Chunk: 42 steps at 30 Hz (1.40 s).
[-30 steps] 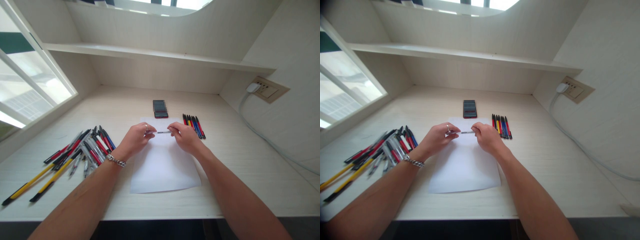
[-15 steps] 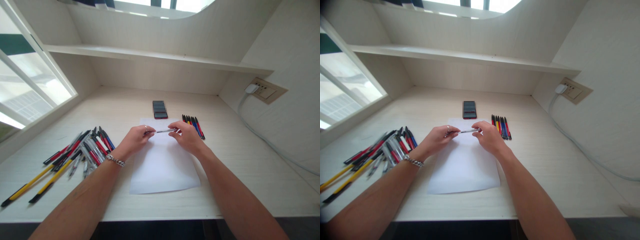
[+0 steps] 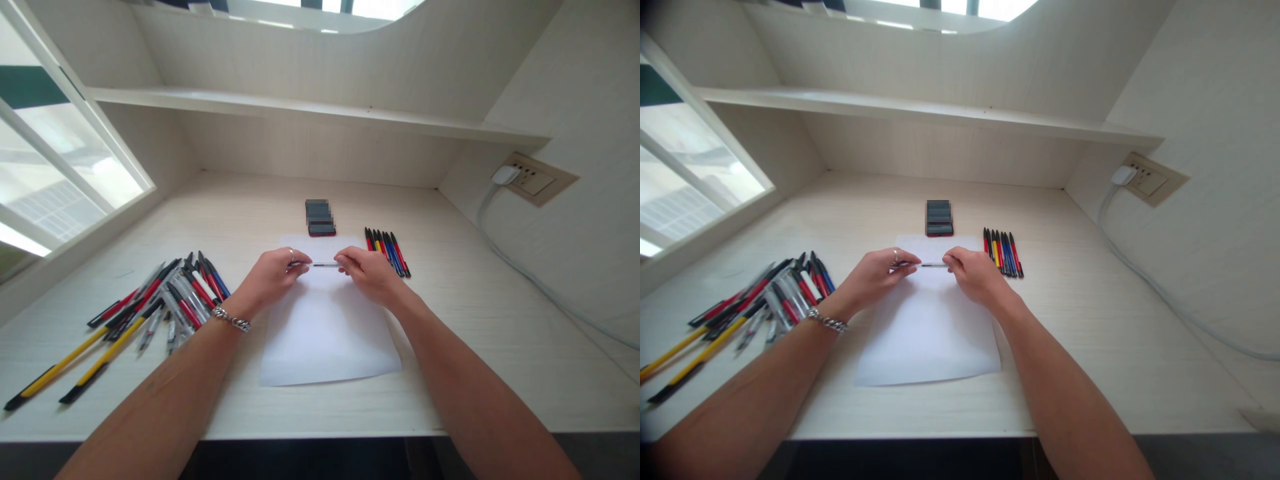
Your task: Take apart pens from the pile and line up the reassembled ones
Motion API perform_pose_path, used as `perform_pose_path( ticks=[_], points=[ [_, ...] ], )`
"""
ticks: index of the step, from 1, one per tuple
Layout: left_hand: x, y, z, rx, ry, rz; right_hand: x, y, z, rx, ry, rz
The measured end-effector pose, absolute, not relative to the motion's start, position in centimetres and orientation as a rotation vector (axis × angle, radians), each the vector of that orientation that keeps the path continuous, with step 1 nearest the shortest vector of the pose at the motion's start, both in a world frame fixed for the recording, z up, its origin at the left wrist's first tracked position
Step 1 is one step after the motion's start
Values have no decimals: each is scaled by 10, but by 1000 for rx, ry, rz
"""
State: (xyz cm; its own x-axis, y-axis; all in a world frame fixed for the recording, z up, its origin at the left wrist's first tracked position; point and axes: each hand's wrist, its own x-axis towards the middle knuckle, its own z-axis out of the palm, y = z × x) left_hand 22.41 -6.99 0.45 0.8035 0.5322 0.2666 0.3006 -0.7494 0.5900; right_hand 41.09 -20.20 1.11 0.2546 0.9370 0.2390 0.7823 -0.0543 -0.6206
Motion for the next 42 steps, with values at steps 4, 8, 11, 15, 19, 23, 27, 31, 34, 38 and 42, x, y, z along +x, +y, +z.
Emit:
perform_pose_path(
  ticks=[4, 8, 11, 15, 19, 23, 27, 31, 34, 38, 42],
  points=[
    [225, -70, 6, 2502, 636, 528, 412, -202, 11, -1788, -1538, 204],
    [225, -70, 6, 2501, 645, 548, 413, -203, 9, -1764, -1554, 169],
    [224, -71, 5, 2493, 633, 569, 413, -202, 9, -1805, -1576, 170],
    [224, -71, 5, 2467, 616, 594, 411, -202, 11, -1862, -1626, 210],
    [224, -71, 5, 2446, 616, 577, 410, -202, 12, -1920, -1647, 246],
    [225, -70, 5, 2475, 634, 540, 411, -202, 11, -1888, -1617, 236],
    [224, -70, 5, 2518, 637, 490, 412, -201, 7, -1832, -1566, 218],
    [224, -72, 7, 2528, 640, 467, 411, -202, 8, -1852, -1602, 220],
    [224, -73, 8, 2519, 645, 514, 409, -203, 11, -1903, -1655, 237],
    [224, -72, 7, 2492, 643, 589, 407, -204, 14, -1977, -1695, 250],
    [224, -71, 7, 2481, 632, 551, 409, -202, 11, -1964, -1686, 296]
  ],
)
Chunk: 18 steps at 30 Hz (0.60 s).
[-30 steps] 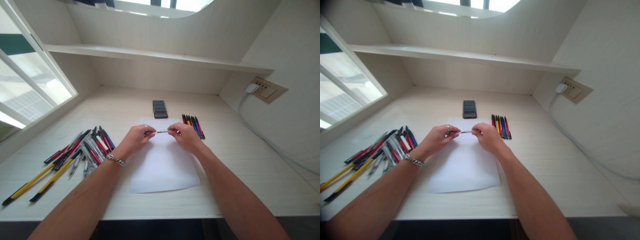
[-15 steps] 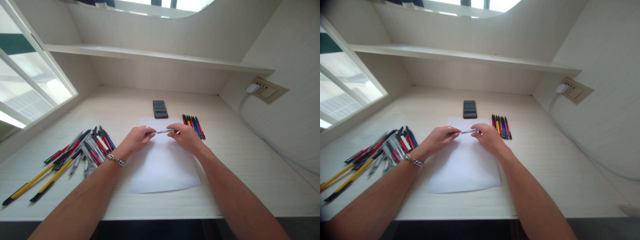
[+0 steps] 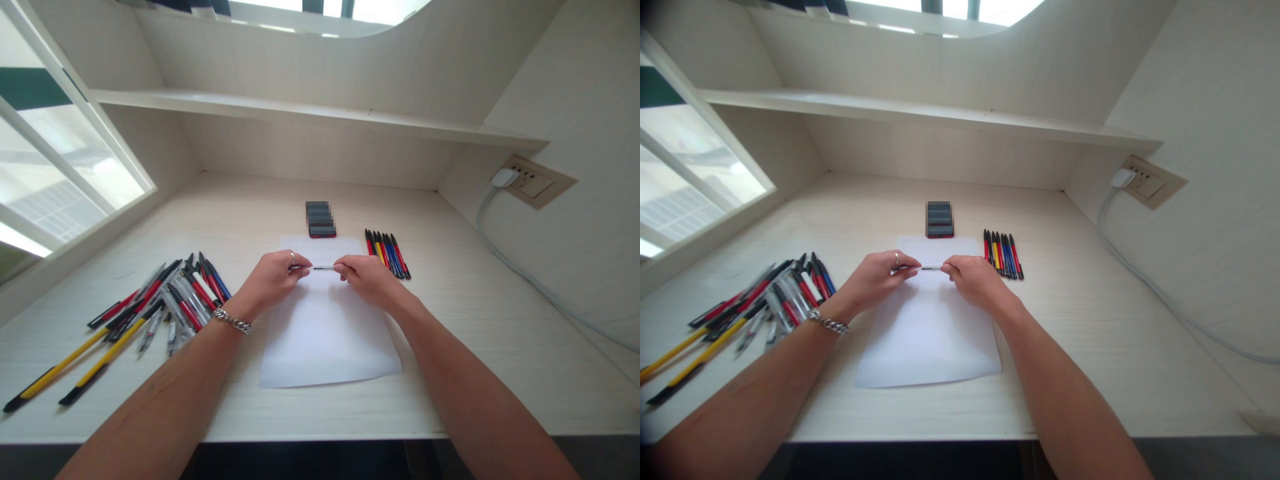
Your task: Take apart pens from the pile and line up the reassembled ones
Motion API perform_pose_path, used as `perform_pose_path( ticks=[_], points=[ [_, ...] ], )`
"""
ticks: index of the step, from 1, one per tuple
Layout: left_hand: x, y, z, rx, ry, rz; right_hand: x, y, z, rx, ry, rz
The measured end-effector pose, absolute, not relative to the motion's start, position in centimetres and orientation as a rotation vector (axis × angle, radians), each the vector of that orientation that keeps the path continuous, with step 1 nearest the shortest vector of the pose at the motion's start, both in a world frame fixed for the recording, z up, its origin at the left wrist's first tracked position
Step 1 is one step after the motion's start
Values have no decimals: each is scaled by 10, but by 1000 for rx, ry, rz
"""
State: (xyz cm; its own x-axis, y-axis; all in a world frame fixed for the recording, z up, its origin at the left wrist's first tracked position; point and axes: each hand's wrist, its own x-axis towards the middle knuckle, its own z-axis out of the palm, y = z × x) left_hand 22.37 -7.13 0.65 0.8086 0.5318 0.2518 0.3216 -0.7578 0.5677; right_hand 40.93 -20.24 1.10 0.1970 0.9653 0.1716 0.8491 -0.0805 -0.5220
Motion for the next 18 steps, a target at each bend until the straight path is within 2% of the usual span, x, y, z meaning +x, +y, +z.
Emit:
perform_pose_path(
  ticks=[7, 18],
  points=[
    [224, -73, 9, 2477, 630, 490, 411, -203, 9, -1841, -1595, 228],
    [225, -76, 11, 2475, 658, 617, 406, -205, 21, -1932, -1761, 278]
  ],
)
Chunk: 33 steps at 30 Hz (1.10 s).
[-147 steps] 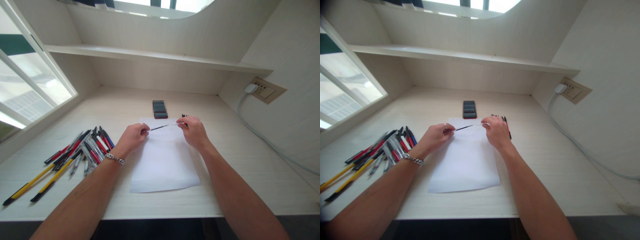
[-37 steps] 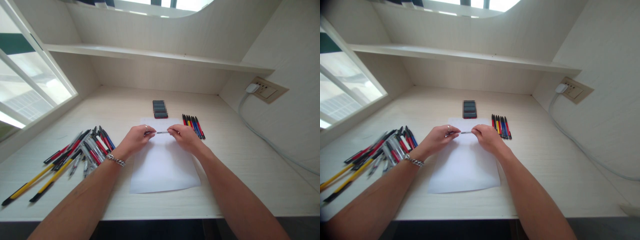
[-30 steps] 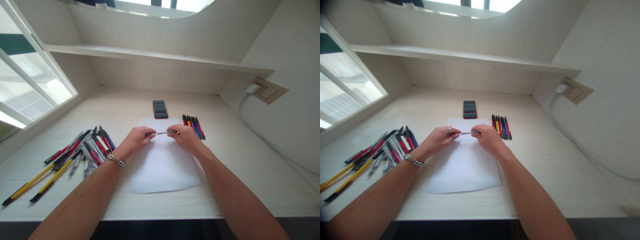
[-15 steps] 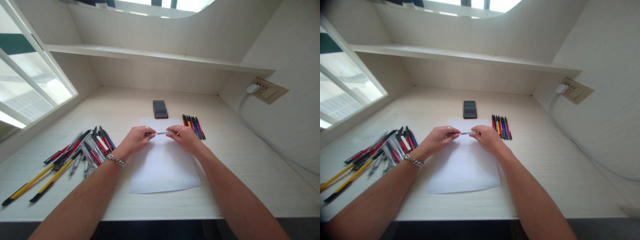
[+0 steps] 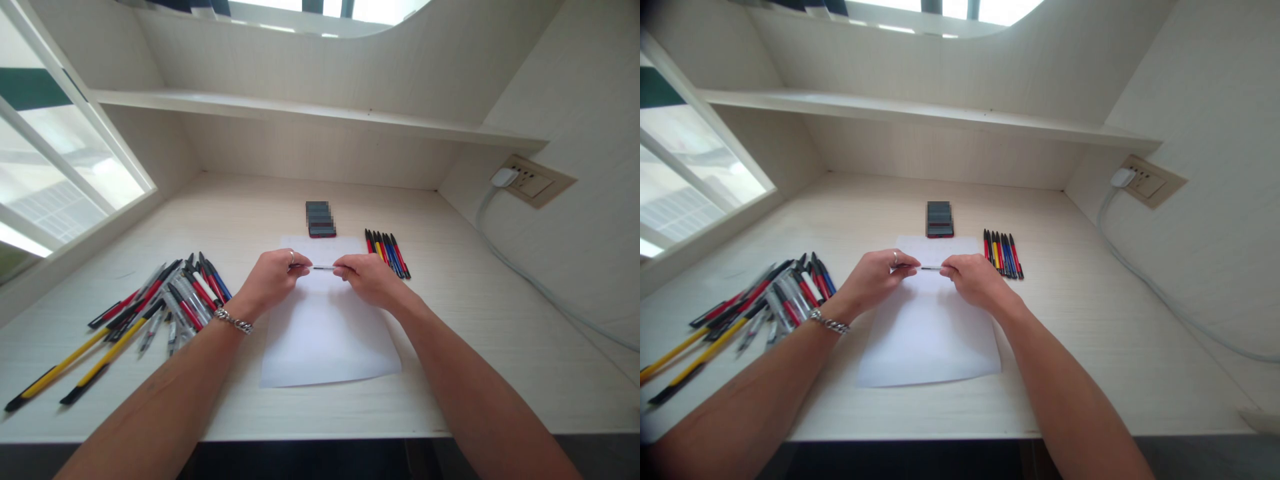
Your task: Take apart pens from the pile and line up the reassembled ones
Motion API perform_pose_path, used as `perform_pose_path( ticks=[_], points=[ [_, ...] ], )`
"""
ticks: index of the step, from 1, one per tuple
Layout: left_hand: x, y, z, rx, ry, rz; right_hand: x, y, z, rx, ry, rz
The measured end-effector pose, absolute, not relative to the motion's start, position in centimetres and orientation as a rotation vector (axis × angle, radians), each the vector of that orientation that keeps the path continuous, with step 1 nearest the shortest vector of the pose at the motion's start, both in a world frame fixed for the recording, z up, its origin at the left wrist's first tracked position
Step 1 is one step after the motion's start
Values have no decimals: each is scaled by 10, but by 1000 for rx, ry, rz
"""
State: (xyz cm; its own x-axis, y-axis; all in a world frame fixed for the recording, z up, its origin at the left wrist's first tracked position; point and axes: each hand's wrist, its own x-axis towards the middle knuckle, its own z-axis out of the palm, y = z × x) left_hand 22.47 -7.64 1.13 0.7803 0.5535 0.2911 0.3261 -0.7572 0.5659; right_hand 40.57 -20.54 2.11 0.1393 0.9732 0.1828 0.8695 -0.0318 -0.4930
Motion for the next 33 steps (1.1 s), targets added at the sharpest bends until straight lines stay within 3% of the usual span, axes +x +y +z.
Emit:
perform_pose_path(
  ticks=[8, 19, 33],
  points=[
    [225, -77, 10, 2508, 642, 620, 410, -205, 18, -1962, -1777, 307],
    [231, -86, 3, 2308, 550, 656, 395, -205, 13, -2034, -1992, -68],
    [231, -91, 5, 2146, 476, 726, 390, -206, 14, -1836, -1825, 237]
  ],
)
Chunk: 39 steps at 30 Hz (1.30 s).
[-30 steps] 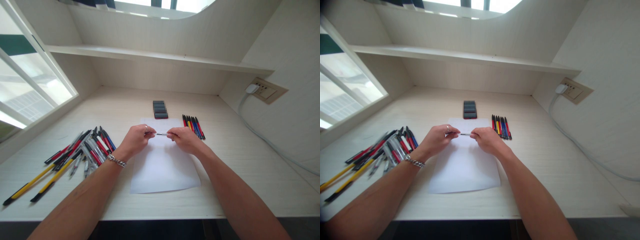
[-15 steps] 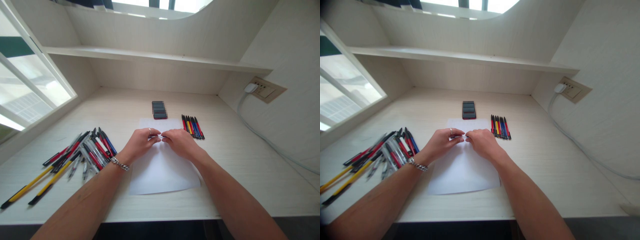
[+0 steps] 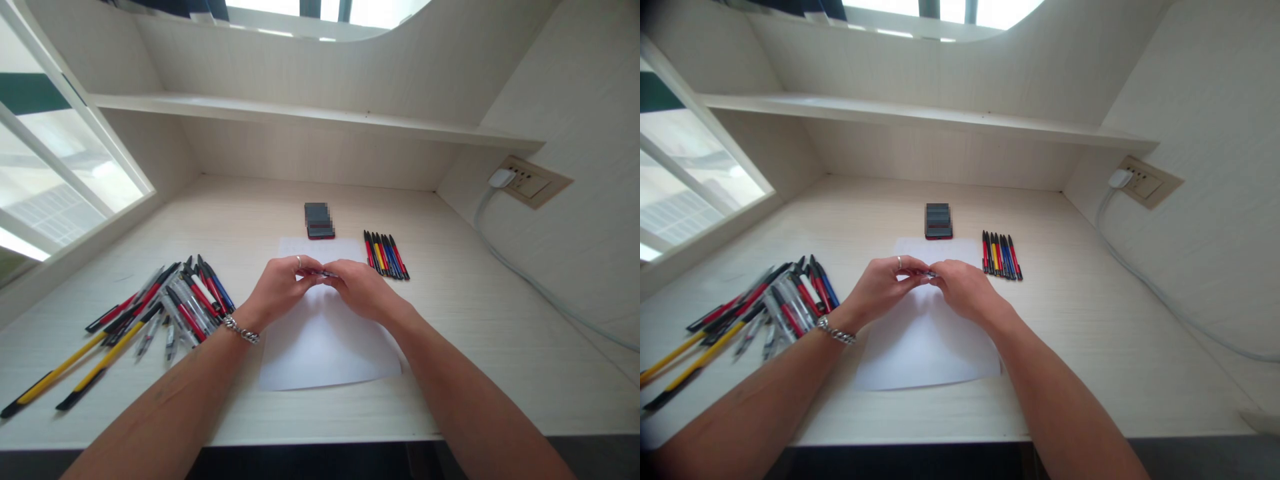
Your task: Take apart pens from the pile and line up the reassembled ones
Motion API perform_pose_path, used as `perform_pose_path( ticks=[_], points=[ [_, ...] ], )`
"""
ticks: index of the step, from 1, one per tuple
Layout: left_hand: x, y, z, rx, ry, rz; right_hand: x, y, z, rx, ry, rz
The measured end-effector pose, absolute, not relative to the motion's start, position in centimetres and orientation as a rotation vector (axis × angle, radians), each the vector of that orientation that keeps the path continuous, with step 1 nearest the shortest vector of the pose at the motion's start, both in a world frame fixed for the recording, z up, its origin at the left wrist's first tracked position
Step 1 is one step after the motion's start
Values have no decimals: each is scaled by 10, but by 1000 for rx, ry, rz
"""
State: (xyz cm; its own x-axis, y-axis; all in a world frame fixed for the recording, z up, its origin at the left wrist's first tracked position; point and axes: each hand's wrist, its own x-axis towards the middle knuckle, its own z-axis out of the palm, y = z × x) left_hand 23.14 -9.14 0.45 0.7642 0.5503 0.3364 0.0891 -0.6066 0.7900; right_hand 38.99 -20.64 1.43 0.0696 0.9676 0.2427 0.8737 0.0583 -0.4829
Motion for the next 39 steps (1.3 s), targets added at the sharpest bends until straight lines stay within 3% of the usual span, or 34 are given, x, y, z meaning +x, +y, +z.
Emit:
perform_pose_path(
  ticks=[9, 15, 26, 39],
  points=[
    [230, -83, 3, 2270, 630, 610, 414, -202, 32, -1140, -853, 787],
    [230, -82, -1, 2357, 666, 491, 432, -198, 30, -903, -464, 874],
    [229, -81, -3, 2373, 659, 431, 443, -199, 29, -794, -354, 913],
    [230, -80, -12, 2368, 609, 473, 443, -196, 26, -995, -417, 780]
  ],
)
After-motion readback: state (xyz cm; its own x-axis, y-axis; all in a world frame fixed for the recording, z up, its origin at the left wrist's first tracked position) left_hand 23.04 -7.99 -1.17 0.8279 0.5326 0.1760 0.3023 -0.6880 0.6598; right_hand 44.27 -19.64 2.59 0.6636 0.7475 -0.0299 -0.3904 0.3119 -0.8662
